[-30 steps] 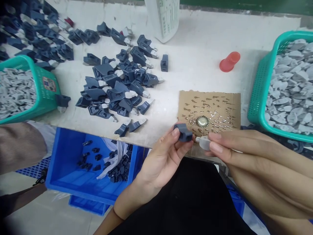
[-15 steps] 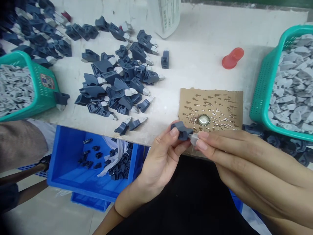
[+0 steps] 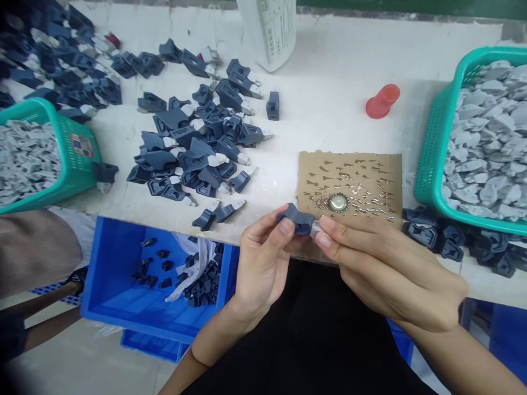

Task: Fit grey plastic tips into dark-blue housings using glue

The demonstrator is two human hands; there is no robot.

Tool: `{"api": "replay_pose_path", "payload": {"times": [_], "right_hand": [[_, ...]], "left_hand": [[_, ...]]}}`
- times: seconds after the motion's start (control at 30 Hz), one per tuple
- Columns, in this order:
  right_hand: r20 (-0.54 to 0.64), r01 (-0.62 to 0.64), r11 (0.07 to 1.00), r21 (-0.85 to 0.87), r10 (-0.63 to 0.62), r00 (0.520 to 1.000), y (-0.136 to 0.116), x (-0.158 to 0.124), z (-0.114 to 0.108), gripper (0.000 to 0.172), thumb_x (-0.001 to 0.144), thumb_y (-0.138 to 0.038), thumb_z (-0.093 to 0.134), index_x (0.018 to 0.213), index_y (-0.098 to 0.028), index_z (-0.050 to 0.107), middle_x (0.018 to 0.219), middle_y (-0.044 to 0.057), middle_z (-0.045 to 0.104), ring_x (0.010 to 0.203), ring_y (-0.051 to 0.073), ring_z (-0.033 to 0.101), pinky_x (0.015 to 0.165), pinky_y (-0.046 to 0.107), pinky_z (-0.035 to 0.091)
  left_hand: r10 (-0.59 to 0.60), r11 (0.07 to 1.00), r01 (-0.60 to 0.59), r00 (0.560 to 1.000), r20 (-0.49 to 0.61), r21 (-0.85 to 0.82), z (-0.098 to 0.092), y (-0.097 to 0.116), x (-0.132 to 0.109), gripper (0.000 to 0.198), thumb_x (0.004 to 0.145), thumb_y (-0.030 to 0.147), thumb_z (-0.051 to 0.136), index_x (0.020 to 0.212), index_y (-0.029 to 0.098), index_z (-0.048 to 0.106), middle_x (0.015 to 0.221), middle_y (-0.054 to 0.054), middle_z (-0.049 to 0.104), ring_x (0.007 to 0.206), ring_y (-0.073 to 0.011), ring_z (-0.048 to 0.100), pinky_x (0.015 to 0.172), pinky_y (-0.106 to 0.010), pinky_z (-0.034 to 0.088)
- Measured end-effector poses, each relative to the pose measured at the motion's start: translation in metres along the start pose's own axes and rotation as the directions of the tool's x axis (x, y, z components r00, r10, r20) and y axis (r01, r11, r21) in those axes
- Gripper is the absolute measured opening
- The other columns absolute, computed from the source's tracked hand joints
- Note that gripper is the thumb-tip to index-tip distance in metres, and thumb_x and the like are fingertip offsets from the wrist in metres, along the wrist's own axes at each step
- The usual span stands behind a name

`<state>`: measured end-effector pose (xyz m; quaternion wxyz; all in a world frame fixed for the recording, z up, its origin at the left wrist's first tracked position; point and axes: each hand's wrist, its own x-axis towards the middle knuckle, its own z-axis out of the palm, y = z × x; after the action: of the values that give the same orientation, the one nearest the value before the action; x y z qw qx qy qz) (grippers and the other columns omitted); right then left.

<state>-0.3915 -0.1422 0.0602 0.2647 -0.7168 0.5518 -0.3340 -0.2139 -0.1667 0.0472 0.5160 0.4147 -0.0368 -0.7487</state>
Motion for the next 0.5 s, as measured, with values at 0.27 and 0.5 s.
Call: {"api": "replay_pose_path", "payload": {"times": [0.27,0.5], "right_hand": [[-0.242,0.216,0.976,-0.023,-0.215,0.946,0.007,0.02,0.033,0.039,0.092,-0.014,0.073,0.12,-0.04,0.077,0.113,-0.003,0.081,0.1,0.023,0.08,0.089,0.041,0.071],[-0.394,-0.156,0.878,-0.452,-0.041,0.918,0.06,0.031,-0.034,0.025,0.093,-0.029,0.075,0.118,-0.029,0.077,0.112,0.003,0.08,0.093,0.022,0.076,0.091,0.041,0.062]], "left_hand": [[0.161,0.931,-0.178,0.984,0.077,0.318,-0.007,0.02,0.023,0.027,0.07,0.038,0.096,0.092,0.025,0.086,0.092,-0.004,0.085,0.082,-0.0199,0.08,0.086,-0.037,0.066],[0.761,-0.252,-0.377,0.492,0.423,0.891,-0.015,0.107,0.064,0.026,0.089,0.042,0.078,0.111,0.028,0.083,0.114,-0.006,0.078,0.112,-0.0277,0.069,0.111,-0.052,0.05]]}}
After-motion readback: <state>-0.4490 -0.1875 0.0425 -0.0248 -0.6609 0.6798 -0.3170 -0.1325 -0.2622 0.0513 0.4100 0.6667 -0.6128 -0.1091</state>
